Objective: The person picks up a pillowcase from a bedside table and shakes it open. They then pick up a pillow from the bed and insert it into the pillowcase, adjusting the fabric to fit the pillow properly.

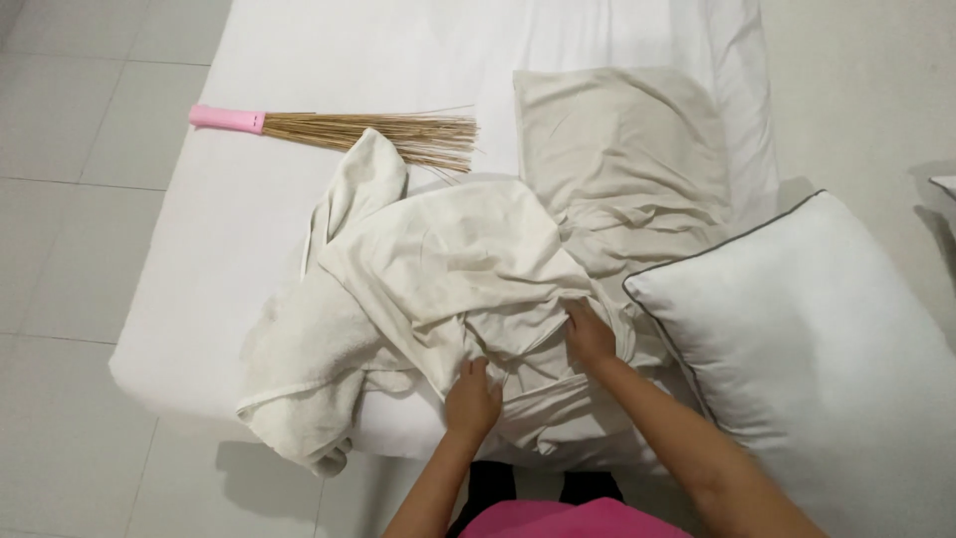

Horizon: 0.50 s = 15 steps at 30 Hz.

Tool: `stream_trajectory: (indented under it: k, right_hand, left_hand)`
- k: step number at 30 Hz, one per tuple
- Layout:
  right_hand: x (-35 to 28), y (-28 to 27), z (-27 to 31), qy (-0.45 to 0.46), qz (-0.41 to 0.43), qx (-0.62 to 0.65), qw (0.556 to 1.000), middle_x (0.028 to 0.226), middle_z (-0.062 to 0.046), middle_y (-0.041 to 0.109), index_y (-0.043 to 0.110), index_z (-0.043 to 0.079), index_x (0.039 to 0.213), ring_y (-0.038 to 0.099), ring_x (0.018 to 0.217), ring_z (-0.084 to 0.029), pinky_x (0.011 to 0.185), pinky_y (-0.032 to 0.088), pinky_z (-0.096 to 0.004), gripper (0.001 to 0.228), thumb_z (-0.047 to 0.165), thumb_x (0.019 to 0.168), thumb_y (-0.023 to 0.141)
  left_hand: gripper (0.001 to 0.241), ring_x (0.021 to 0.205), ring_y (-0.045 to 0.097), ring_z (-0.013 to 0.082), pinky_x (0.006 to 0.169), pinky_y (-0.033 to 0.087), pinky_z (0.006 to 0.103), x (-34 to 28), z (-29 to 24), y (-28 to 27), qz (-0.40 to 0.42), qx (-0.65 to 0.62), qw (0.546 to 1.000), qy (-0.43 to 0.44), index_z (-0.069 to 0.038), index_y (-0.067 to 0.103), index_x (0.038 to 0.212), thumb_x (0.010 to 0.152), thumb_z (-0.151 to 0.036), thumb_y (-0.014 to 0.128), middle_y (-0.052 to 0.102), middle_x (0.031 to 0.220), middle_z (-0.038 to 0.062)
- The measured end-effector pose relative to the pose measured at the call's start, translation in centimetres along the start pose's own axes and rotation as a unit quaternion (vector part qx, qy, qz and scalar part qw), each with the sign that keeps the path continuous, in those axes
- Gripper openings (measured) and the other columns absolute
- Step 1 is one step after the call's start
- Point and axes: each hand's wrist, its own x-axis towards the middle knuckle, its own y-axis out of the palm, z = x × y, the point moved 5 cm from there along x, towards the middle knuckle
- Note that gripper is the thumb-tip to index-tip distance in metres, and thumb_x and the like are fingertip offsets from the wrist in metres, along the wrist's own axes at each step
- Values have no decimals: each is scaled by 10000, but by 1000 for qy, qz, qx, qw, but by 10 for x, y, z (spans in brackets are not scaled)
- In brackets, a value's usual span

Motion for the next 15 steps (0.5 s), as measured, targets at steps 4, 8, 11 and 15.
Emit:
stream_trajectory:
  k: [4, 8, 11, 15]
  right_hand:
    - [-8, -60, 52, 19, 30, 153, 988, 919, -146, 696, 604, 96, 1067, 656, 833, -368, 705, 489, -499, 174, 247, 981, 605]
    - [-26, -121, 128, -62, 43, 191, 979, 857, -158, 664, 587, 76, 1026, 648, 750, -372, 648, 496, -456, 195, 215, 907, 654]
    - [-38, -143, 146, -86, 101, 219, 966, 846, -152, 664, 582, 83, 985, 671, 742, -349, 649, 503, -438, 171, 189, 888, 674]
    - [-40, -193, 122, -79, 12, 168, 983, 877, -180, 667, 583, 82, 990, 646, 793, -393, 671, 494, -476, 241, 139, 781, 687]
  left_hand:
    - [703, 1138, 548, 458, 842, 505, 494, -2, -40, -37, -73, -56, 994, 63, -26, 473, 1340, 752, -188, 822, 488, 1322, 247]
    - [698, 1103, 553, 452, 853, 492, 502, 14, -78, -49, -124, -96, 979, 131, -14, 507, 1288, 696, -160, 847, 512, 1283, 245]
    - [540, 1070, 613, 388, 807, 489, 486, 29, -67, -44, -154, -108, 974, 122, -53, 594, 1174, 663, -94, 766, 635, 1178, 140]
    - [267, 926, 636, 384, 784, 492, 467, 33, -51, -89, -278, -128, 945, 112, -53, 631, 1016, 759, 13, 598, 657, 993, 145]
